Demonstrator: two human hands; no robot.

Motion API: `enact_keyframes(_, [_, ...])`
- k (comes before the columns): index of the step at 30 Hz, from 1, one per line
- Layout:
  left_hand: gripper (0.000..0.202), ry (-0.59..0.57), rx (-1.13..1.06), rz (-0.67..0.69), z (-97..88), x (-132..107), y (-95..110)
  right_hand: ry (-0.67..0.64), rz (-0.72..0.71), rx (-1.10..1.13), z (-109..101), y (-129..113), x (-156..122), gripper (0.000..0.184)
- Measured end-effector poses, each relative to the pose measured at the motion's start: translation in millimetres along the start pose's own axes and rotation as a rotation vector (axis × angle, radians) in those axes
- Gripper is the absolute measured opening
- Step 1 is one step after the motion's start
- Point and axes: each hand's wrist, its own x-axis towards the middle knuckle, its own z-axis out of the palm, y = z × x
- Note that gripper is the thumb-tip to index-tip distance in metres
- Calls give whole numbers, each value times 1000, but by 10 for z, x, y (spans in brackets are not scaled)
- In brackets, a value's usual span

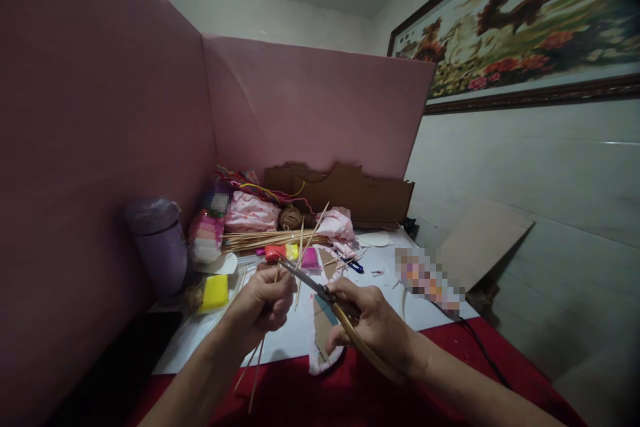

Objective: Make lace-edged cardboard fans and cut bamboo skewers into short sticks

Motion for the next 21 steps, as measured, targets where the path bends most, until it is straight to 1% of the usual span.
enact_keyframes(2, [32,157,143,194,26,8,-50,38,33,-26,25,-26,5,34])
enact_keyframes(4, [25,341,351,448,48,7,-109,75,68,-54,67,-60,3,34])
enact_keyframes(5, [21,412,449,562,53,3,-133,90,83,-64,90,-76,-1,33])
enact_keyframes(6, [18,457,523,648,54,-1,-149,101,96,-72,112,-89,-6,34])
enact_keyframes(7, [18,474,562,697,52,-5,-156,108,103,-76,130,-98,-12,34])
enact_keyframes(8, [20,469,565,698,47,-8,-153,109,103,-77,142,-100,-17,33])
enact_keyframes(9, [22,449,534,654,40,-10,-140,104,97,-76,146,-96,-22,33])
enact_keyframes(11, [25,370,404,475,25,-9,-95,78,73,-58,134,-70,-28,32])
enact_keyframes(14, [30,187,165,180,4,-8,-23,30,36,0,87,-12,-33,36])
enact_keyframes(16, [35,52,32,38,-6,-10,2,15,19,24,62,12,-37,41])
enact_keyframes(18, [39,-47,-54,-54,-16,-10,5,4,11,34,51,14,-44,42])
enact_keyframes(19, [39,-70,-81,-70,-22,-7,1,-1,17,39,49,9,-48,41])
enact_keyframes(21, [36,-51,-116,-52,-37,9,-8,3,51,47,44,2,-61,40])
